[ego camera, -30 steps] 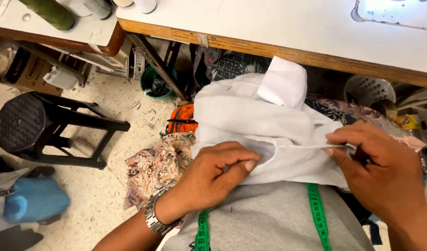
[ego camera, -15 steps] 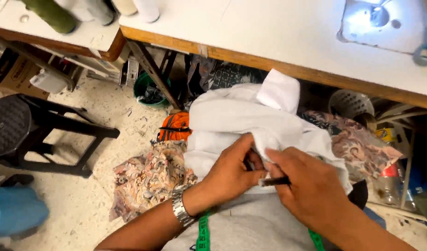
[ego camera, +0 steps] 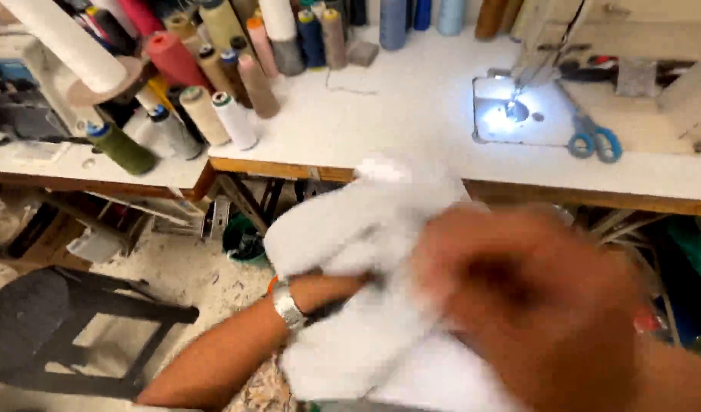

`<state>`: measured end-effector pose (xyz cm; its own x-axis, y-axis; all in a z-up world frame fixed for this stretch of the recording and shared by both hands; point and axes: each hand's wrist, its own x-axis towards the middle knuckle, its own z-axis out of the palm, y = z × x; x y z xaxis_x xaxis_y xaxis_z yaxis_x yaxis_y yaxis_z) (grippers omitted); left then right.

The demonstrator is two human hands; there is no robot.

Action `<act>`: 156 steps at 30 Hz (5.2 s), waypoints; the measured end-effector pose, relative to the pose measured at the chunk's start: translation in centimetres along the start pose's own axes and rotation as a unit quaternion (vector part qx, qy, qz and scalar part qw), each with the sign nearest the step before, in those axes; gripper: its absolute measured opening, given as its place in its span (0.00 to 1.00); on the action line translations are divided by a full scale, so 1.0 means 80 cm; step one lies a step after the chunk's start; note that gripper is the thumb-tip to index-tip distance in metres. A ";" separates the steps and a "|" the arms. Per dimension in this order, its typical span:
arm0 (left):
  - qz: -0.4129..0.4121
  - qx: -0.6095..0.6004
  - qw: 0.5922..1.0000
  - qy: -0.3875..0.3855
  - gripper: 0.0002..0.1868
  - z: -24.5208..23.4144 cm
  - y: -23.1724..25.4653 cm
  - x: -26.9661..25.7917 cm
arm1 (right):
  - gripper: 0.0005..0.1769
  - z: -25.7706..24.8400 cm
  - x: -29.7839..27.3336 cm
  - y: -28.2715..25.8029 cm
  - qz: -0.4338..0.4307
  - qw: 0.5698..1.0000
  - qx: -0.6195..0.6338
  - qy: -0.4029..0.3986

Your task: Trimming loose threads from a white garment using a seam ripper or small snips

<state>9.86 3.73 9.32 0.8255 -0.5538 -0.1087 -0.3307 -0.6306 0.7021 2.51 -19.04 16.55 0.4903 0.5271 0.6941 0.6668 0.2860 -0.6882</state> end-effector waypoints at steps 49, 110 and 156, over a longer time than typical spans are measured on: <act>0.169 0.048 0.948 0.265 0.12 0.192 0.004 0.052 | 0.10 -0.092 -0.234 0.184 0.426 0.808 -0.183 0.364; 0.243 0.096 0.937 -0.231 0.11 0.015 0.056 0.123 | 0.15 -0.004 -0.186 0.135 0.413 0.857 -0.182 0.251; 0.213 -0.354 0.893 0.176 0.10 0.174 0.011 -0.020 | 0.25 -0.064 -0.171 0.053 0.434 0.861 -0.265 0.018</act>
<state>1.86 -3.48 0.34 0.8276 -0.3776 0.4153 -0.3799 0.1678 0.9097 1.50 -29.10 5.20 0.9434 0.3312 -0.0196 0.1992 -0.6125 -0.7650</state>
